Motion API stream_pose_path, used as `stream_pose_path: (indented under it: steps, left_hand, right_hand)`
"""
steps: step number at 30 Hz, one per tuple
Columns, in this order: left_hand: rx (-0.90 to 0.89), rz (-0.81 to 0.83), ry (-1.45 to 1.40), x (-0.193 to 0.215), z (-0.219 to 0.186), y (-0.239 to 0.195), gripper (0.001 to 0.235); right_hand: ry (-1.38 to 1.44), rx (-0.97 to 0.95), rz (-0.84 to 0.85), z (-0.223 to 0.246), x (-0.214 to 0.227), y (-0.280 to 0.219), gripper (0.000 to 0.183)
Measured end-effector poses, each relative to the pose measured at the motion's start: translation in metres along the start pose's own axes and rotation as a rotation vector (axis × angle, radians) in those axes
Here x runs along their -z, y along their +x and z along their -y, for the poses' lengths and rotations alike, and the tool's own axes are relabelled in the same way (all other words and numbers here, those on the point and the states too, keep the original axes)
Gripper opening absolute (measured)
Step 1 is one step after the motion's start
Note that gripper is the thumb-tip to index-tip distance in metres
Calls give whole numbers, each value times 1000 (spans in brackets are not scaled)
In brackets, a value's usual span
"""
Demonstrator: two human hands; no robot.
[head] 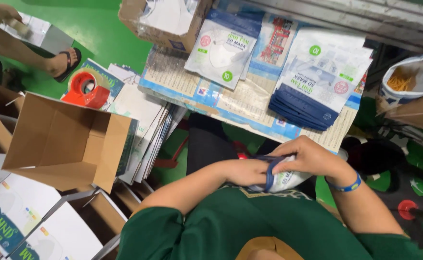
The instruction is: Packaging and sealing face masks in plastic bags and then into cardboard boxes.
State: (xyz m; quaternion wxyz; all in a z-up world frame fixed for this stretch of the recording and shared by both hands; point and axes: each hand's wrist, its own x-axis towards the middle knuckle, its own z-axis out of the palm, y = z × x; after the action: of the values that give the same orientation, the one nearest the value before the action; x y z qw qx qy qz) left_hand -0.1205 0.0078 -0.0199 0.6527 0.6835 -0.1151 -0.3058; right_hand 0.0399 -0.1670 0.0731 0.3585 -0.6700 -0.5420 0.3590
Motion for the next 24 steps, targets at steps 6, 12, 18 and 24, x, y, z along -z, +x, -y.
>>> stream_pose_path:
  steps: [6,12,18,24]
  left_hand:
    - [-279,-665,479,14,-114,-65,42]
    - [-263,-966,622,26,-86,-46,38]
    - [-171,-785,1087,98,-127,-47,12]
    - [15,-902,1242,300,-91,12,17]
  right_hand:
    - [214,-119,-291,-3,-2,-6,21]
    - [113,26,-436,10,-18,15,11]
    - [230,138,-631,10,-15,16,25]
    - [216,246,-587,111,18,4,65]
